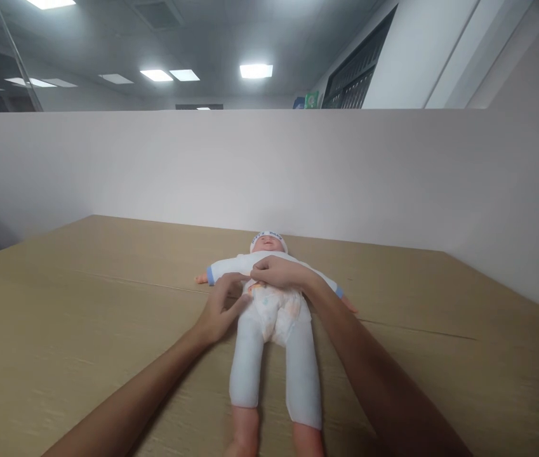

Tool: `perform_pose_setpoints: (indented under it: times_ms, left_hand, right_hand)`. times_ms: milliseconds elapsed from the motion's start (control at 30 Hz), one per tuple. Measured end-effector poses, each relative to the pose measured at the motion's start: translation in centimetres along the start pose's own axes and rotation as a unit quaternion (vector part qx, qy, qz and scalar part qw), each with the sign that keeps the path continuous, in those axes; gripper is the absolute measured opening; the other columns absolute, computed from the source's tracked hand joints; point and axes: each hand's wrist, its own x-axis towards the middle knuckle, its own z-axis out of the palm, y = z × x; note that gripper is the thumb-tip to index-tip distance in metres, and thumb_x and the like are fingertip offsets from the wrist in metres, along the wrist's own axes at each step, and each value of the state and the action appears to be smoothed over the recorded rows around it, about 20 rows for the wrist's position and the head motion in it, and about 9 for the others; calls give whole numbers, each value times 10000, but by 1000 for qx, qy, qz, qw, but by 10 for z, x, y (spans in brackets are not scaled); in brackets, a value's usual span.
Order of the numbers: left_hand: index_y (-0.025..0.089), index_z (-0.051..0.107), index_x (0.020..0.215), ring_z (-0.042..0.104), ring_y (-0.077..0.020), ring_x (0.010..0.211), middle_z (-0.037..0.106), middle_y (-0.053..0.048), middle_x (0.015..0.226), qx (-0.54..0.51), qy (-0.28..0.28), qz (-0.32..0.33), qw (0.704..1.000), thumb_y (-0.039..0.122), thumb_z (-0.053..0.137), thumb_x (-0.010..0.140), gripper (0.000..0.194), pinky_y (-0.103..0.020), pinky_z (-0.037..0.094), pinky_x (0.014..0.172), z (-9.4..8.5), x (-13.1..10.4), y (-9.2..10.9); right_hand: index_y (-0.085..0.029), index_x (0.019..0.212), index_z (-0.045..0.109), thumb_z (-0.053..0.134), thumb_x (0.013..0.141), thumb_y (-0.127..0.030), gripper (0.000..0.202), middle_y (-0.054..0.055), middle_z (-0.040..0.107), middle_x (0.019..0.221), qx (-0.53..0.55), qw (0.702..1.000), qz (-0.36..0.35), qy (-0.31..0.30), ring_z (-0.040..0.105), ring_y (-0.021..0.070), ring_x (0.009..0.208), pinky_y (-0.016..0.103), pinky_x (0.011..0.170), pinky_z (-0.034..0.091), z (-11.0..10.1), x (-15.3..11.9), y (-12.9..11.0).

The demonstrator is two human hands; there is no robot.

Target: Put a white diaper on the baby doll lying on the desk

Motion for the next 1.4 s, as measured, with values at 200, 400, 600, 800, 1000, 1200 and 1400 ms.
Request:
perform_pose_setpoints:
  times_ms: [200, 400, 600, 800, 1000, 1200, 1400]
  left_hand:
    - [269, 629, 1397, 639, -196, 968, 673, -55, 1183, -107, 26, -103, 989, 514, 778, 954, 528, -347, 545, 916, 18, -3, -1]
    - [303, 687, 1379, 631, -254, 1200, 632, -89, 1364, -75, 16, -40, 996, 477, 747, 986, 434, -402, 539, 1043, 15, -2, 0]
    - [280, 773, 1220, 578, -286, 1364, 592, -109, 1399, -56, 14, -26, 998, 465, 754, 978, 305, -438, 465, 1168, 15, -3, -4]
    - [314, 763, 1312, 571, -291, 1371, 610, -104, 1390, -37, -4, -10, 999, 420, 746, 991, 339, -469, 423, 1225, 12, -4, -2]
    - [374, 697, 1454, 527, -287, 1400, 546, -98, 1428, -5, -29, 4, 1000, 430, 672, 1039, 420, -484, 388, 1259, 12, -4, -6]
    - [427, 619, 1544, 500, -293, 1326, 449, -98, 1481, 79, -53, 15, 995, 466, 546, 1092, 460, -537, 369, 1254, 13, -7, -8]
    - [424, 709, 1444, 458, -310, 1374, 416, -87, 1548, 124, -18, 64, 990, 419, 507, 1111, 390, -542, 336, 1266, 9, -8, 3]
  right_hand:
    - [-228, 651, 361, 565, 854, -399, 334, -62, 373, 644, -8, 999, -36, 39, 349, 126, 639, 292, 585, 254, 9, -5, 6]
    - [-235, 662, 360, 555, 853, -368, 304, -61, 349, 645, -28, 996, -45, 69, 351, 133, 656, 316, 605, 238, 15, -16, 10]
    - [-230, 616, 391, 677, 821, -367, 377, -38, 446, 615, -84, 994, -1, 76, 378, 152, 641, 338, 607, 233, 12, -15, 9]
    - [-239, 609, 436, 759, 796, -508, 460, -37, 472, 608, -81, 994, 48, 53, 412, 155, 611, 316, 575, 256, -3, -17, 23]
    - [-246, 723, 410, 718, 816, -574, 460, -67, 414, 683, -22, 999, 5, 40, 365, 136, 641, 286, 580, 277, -6, -25, 39]
    - [-256, 810, 419, 659, 899, -510, 361, -57, 450, 757, 75, 972, -79, 208, 418, 156, 700, 294, 649, 356, 15, -55, 45]
    - [-254, 908, 518, 607, 949, -510, 275, 18, 594, 884, 68, 902, -37, 424, 558, 222, 840, 384, 857, 474, 52, -106, 72]
